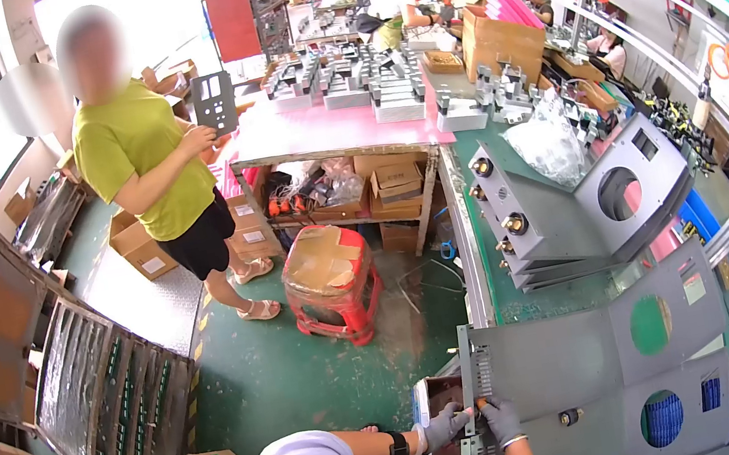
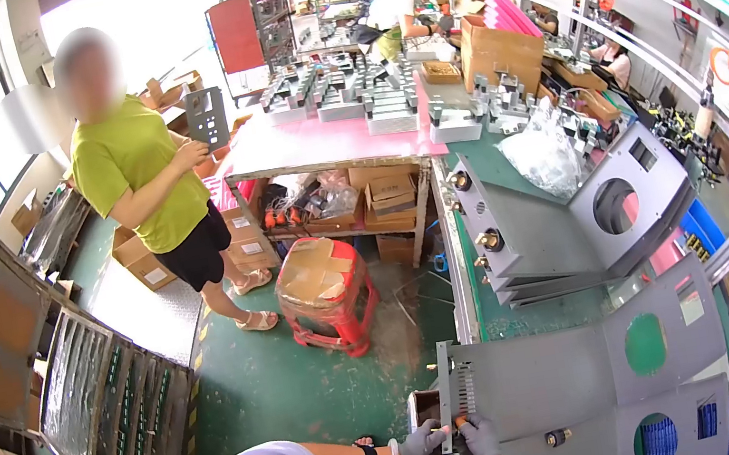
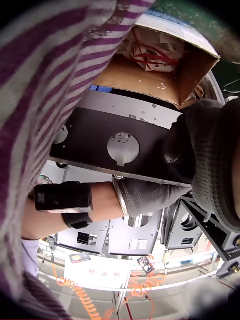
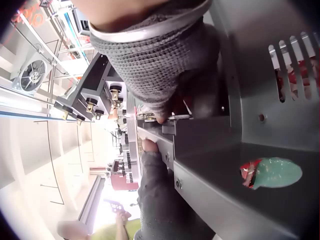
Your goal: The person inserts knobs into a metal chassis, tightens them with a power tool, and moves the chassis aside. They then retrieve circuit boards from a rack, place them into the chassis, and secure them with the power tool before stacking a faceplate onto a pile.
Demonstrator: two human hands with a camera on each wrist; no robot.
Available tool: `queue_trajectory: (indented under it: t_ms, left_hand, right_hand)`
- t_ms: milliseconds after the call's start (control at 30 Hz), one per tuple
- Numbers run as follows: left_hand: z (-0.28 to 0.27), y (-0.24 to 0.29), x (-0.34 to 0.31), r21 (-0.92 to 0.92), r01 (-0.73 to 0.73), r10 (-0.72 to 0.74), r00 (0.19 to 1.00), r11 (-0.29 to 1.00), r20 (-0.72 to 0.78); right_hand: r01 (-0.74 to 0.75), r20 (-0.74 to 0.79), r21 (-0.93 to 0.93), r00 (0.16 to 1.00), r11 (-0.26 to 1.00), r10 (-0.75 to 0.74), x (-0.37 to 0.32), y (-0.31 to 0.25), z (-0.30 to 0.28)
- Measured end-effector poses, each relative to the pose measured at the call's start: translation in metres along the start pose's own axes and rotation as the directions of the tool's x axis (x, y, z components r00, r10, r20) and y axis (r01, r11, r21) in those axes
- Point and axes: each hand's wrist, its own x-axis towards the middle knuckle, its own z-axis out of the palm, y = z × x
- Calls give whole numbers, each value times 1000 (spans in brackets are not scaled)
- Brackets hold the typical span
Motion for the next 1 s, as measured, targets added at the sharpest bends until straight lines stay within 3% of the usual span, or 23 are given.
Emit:
queue_trajectory:
  t_ms: [100, 167, 200, 333, 400, 433, 467, 600, 700, 733, 833, 900, 933, 1000]
  left_hand:
    - [4, -23, 18, 36, -45, 46, 998, 998, -32]
    - [4, -14, 11, 62, -33, 36, 998, 998, -46]
    - [8, -35, 29, 66, -71, 76, 995, 995, -64]
    - [4, -22, 20, 41, -27, 28, 1000, 999, -6]
    - [2, -9, 8, 59, -68, 70, 997, 996, -32]
    - [1, -5, 3, 70, -86, 90, 995, 994, -43]
    - [3, -12, 9, 85, -104, 109, 992, 991, -56]
    - [2, -6, 4, 63, -86, 89, 996, 994, -33]
    - [0, 6, -4, 76, -37, 39, 999, 996, -27]
    - [1, 3, -2, 59, -67, 68, 997, 996, -30]
    - [9, -47, 42, 78, -210, 216, 974, 975, -70]
    - [7, -44, 40, 61, -174, 178, 983, 983, -55]
    - [7, -30, 26, 34, -145, 147, 988, 989, -46]
    - [1, 6, -8, -15, -71, 71, 997, 997, -18]
  right_hand:
    - [-331, 47, -138, 939, 933, 340, 6, -18, 3]
    - [-209, 3, -438, 972, 875, 233, 16, 4, 7]
    - [-146, -5, -575, 985, 805, 175, 21, 18, 10]
    - [12, -47, -490, 998, 871, -40, 20, 43, 8]
    - [-148, 186, -55, 970, 987, 156, 13, 33, -9]
    - [-267, 323, 156, 924, 951, 206, 9, 27, -15]
    - [-295, 317, 171, 920, 940, 231, 9, 28, -14]
    - [-408, 297, -282, 824, 868, 483, 28, 16, -8]
    - [-94, 84, -630, 979, 771, 188, 29, 21, 0]
    - [63, 25, -628, 998, 776, -61, 28, 37, 3]
    - [-86, 12, -217, 996, 972, 91, 33, 68, 2]
    - [-396, 146, -2, 908, 918, 392, 24, 41, -7]
    - [-553, 232, 82, 819, 829, 524, 16, 31, -14]
    - [-343, 108, -195, 923, 919, 368, 17, 39, -10]
